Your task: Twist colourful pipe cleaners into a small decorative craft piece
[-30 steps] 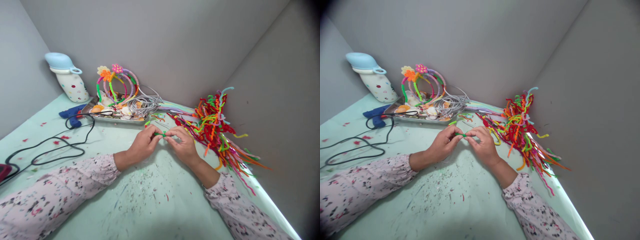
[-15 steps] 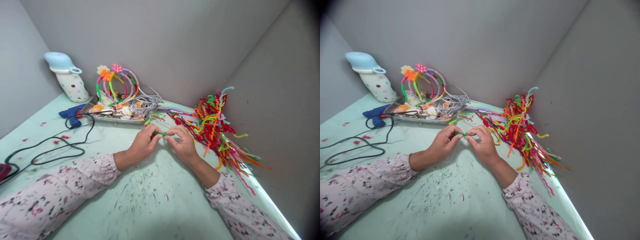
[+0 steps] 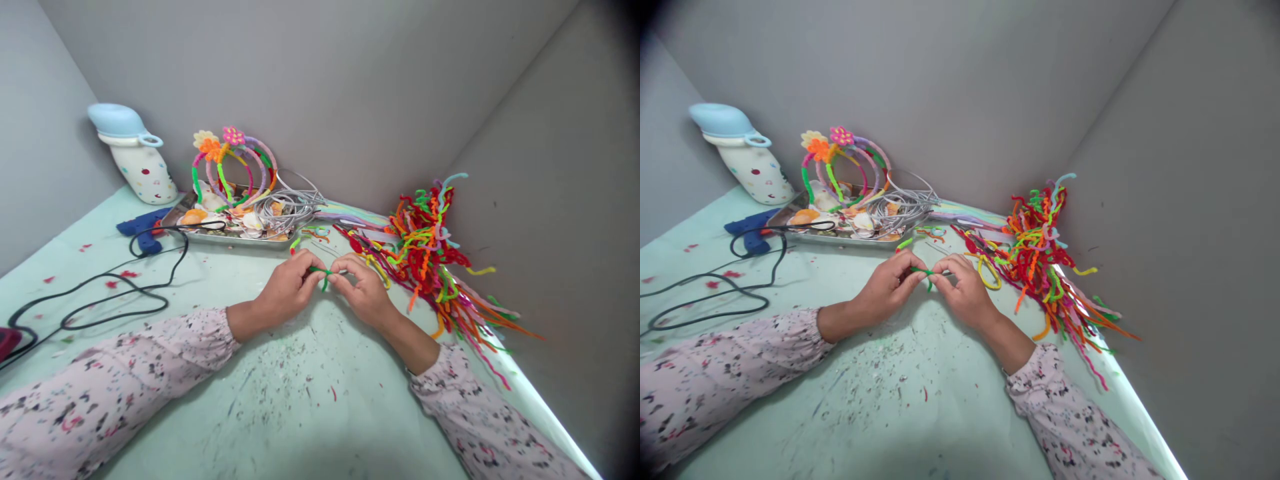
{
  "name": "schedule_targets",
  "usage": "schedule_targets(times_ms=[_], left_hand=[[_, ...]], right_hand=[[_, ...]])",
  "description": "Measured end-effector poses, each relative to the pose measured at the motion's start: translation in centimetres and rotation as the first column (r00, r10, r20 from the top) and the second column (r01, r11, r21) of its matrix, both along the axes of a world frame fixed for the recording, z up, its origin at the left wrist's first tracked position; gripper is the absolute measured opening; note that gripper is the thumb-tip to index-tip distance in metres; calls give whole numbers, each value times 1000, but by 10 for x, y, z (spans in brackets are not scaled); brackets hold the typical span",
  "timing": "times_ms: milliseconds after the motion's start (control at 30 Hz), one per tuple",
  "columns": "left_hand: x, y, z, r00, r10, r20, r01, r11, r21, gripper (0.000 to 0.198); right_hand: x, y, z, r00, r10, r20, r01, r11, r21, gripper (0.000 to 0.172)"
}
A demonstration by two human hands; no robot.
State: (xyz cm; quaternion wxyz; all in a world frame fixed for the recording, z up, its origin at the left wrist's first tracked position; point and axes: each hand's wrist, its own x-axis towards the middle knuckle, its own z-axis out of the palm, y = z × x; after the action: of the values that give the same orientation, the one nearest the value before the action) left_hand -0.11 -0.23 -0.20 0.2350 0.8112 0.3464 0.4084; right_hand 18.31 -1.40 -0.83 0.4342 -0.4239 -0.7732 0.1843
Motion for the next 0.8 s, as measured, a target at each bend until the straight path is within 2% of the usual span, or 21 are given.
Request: schedule_targets(times_ms=[133,367,800], left_hand=[[0,0,0,1000,-4,0,4,1000,3,7],[0,1,0,1000,-7,-2,7,1000,5,9],[0,1,1,1000,-27,-14,27,1000,12,8]], right_hand=[[1,-1,1,1000,10,-13,-11,999,-32,8],[1,0,2,1000,10,-20,-10,1000,-10,13],[1,0,2,999,33,-24,-36,990,-135,20]])
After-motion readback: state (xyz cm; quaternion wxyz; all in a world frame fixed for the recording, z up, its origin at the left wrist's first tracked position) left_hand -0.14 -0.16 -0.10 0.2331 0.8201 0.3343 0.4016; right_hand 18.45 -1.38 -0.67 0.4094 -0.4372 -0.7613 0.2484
